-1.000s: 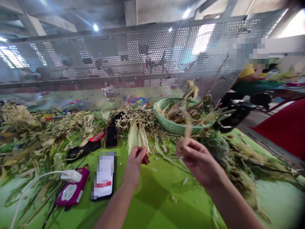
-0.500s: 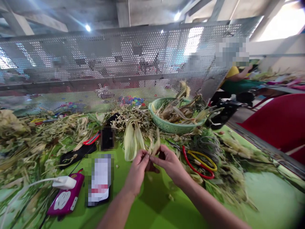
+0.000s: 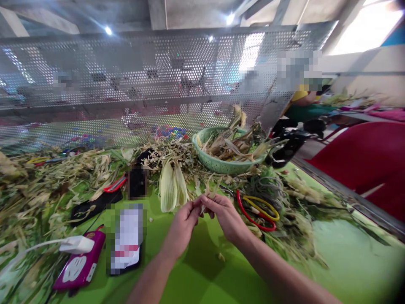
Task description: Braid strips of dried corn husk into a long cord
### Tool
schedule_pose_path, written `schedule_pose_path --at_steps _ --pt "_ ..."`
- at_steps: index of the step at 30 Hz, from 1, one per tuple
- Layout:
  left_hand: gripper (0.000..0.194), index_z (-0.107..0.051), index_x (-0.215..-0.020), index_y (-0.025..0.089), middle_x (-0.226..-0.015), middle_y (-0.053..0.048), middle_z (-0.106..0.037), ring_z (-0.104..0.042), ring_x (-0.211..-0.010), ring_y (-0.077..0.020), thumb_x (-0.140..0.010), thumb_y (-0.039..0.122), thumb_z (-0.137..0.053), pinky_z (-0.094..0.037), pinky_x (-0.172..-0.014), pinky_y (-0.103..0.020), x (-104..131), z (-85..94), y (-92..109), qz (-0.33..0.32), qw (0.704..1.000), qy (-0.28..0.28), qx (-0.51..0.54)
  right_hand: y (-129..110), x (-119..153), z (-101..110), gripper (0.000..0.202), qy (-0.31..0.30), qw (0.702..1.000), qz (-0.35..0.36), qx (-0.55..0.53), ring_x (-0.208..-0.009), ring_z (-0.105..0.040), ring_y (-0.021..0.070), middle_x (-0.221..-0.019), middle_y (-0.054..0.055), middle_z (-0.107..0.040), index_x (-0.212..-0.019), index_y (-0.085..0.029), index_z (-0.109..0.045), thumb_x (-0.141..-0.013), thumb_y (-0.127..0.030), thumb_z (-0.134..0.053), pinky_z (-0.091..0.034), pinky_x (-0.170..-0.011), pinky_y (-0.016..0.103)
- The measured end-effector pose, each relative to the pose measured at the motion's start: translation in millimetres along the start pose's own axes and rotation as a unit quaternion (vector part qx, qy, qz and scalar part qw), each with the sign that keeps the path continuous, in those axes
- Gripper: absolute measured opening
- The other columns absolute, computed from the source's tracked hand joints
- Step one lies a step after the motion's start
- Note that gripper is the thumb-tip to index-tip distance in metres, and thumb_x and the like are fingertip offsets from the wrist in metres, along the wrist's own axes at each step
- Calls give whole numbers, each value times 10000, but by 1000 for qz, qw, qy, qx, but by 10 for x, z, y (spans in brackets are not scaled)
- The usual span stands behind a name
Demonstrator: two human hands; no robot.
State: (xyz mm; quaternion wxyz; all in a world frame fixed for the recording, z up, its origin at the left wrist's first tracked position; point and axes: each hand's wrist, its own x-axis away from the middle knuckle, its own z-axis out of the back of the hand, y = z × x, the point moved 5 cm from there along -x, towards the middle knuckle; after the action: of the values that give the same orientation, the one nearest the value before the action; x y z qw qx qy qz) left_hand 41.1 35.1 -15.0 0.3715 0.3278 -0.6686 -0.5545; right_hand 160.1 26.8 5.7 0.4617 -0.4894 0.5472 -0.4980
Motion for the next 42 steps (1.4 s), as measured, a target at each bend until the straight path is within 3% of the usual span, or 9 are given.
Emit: schedule_pose_path --at_steps 5,13,21,23,26,30,35,38,42 --pt "289 -508 -796 178 -667 40 -398 -326 -613 -98 -870 451 -454 -263 -557 -232 62 -54 151 -36 995 -19 -93 -69 15 57 305 37 994 -23 -96 -552 -450 120 -625 1 -543 -666 -167 -631 -764 -456 -628 -362 -519 240" --pt "253 -491 -771 181 -647 42 -376 -322 -603 -104 -887 397 -429 -252 -543 -236 88 -88 200 -57 989 -38 -130 -64 -20 222 317 96 993 17 -64 -518 -374 100 -623 -5 -542 -689 -164 -661 -764 -470 -631 -287 -489 236" --pt "305 -531 -792 188 -598 51 -335 -283 -527 -96 -855 477 -456 -199 -487 -231 83 74 128 -16 996 0 -83 -328 -137 818 305 222 962 112 -113 -450 -283 97 -546 -37 -379 -746 -185 -637 -774 -488 -613 -194 -404 250" --pt "331 -537 -810 192 -592 56 -325 -274 -508 -91 -830 517 -479 -180 -469 -224 46 143 67 -1 999 36 -38 -342 -138 771 335 201 970 107 -87 -501 -354 111 -624 -9 -449 -841 -185 -647 -808 -507 -562 -239 -420 244" --pt "350 -543 -811 189 -590 56 -334 -279 -498 -86 -808 537 -506 -169 -455 -215 10 169 20 6 998 56 -7 -245 -120 435 359 77 996 41 -25 -539 -399 110 -712 6 -532 -991 -186 -632 -834 -495 -539 -292 -461 228" --pt "359 -560 -820 181 -605 52 -366 -281 -502 -79 -798 537 -524 -176 -453 -213 21 106 45 4 999 41 -6 -113 -59 83 314 -48 999 -5 9 -550 -421 103 -653 1 -547 -904 -161 -678 -813 -448 -586 -288 -480 215" --pt "354 -568 -846 177 -559 69 -344 -271 -472 -69 -780 524 -560 -170 -440 -209 36 41 38 28 999 -3 21 -140 -83 237 265 39 998 40 11 -554 -399 99 -634 1 -537 -837 -144 -702 -805 -389 -604 -275 -489 218" --pt "298 -547 -861 185 -580 57 -439 -388 -508 -76 -807 478 -549 -291 -498 -196 25 104 81 -3 995 27 98 -174 -93 315 303 77 996 54 5 -544 -394 96 -673 2 -550 -939 -153 -677 -823 -415 -578 -277 -486 219" --pt "249 -539 -924 200 -814 -20 -649 -584 -820 -152 -815 424 -561 -409 -759 -261 16 205 176 -50 978 79 188 -160 -73 175 301 20 997 36 58 -544 -405 99 -703 5 -563 -875 -159 -654 -832 -443 -565 -306 -497 221"
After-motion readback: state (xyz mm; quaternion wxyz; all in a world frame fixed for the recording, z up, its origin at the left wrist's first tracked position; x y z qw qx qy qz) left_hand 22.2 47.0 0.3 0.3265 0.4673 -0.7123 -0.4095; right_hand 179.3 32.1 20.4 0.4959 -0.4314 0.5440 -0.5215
